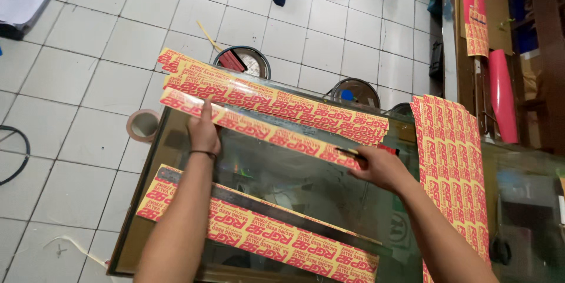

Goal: The person uses a metal ruler and a utility knife to cut a sheet of red and yellow patterned stickers on a glass table. They align the ruler along the sticker sheet and slice through the material to create strips, repeating the process for multiple cuts.

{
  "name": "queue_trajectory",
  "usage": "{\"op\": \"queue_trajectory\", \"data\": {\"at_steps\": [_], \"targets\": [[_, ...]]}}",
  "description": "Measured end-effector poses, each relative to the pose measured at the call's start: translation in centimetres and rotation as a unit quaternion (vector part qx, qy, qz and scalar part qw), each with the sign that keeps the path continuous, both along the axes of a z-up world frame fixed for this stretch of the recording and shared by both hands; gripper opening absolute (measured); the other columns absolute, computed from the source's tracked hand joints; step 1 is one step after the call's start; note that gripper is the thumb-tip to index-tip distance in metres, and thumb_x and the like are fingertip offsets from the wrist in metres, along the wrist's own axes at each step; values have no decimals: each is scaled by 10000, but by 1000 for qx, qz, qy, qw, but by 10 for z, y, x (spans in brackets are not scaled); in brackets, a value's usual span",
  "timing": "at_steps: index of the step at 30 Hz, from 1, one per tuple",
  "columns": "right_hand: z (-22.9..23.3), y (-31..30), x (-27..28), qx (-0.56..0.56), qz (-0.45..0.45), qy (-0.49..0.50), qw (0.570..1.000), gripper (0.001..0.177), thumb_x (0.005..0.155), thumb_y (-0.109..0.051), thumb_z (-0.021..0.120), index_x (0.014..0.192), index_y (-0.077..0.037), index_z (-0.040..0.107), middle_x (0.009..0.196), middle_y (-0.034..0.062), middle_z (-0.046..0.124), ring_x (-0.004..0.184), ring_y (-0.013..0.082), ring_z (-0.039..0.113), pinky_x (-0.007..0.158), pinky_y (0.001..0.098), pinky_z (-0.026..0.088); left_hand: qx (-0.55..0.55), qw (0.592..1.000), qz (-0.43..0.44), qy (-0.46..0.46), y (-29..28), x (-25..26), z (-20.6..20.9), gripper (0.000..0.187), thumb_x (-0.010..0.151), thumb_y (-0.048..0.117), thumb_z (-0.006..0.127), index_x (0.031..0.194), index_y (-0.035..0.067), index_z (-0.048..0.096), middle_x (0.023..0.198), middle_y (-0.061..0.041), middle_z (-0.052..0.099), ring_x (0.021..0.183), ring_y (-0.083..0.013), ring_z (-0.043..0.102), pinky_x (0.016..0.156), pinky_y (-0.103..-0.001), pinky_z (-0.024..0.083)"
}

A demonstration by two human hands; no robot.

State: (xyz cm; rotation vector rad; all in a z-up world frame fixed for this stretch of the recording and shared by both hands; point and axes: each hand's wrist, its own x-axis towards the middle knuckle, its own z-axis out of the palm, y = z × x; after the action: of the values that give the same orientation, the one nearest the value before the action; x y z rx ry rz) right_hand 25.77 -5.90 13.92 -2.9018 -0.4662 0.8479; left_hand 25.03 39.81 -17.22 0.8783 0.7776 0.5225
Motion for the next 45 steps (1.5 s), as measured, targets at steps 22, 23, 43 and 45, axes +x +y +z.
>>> {"op": "queue_trajectory", "data": {"at_steps": [22, 23, 43, 45], "targets": [[-117, -11, -12, 106, -43, -165, 980, 333, 919, -416, 681, 1150, -176, 675, 1079, 109, 640, 1037, 407, 703, 831, 544, 578, 469, 813, -105, 328, -7, -35, 146, 967, 903, 674, 814, 1465, -38, 482, 1054, -156, 630, 1139, -379, 627, 992, -558, 512], [-131, -23, -42, 78, -40, -105, 991, 294, 885, -425, 677, 1112, -239, 683, 1056, 73, 686, 1056, 352, 713, 857, 516, 582, 488, 809, -122, 305, -26, -59, 151, 875, 916, 582, 804, 1463, -33, 508, 1023, -160, 613, 1099, -400, 629, 957, -572, 506], [-134, -150, -188, 70, 25, 8, 997, 319, 923, -485, 651, 1019, -181, 635, 1021, -2, 526, 792, 226, 614, 610, 420, 483, 591, 618, -240, 459, -301, -329, 129, 1084, 869, 806, 498, 1630, 88, 217, 1731, -166, 107, 1591, -391, 44, 1243, -635, 23], [-150, -156, -179, 97, 76, -15, 992, 310, 962, -388, 634, 807, -146, 517, 874, 15, 484, 680, 223, 510, 592, 412, 382, 579, 605, -276, 472, -300, -323, 134, 1109, 885, 851, 397, 1658, 110, 112, 1742, -147, -10, 1590, -386, -47, 1234, -641, -37]]}}
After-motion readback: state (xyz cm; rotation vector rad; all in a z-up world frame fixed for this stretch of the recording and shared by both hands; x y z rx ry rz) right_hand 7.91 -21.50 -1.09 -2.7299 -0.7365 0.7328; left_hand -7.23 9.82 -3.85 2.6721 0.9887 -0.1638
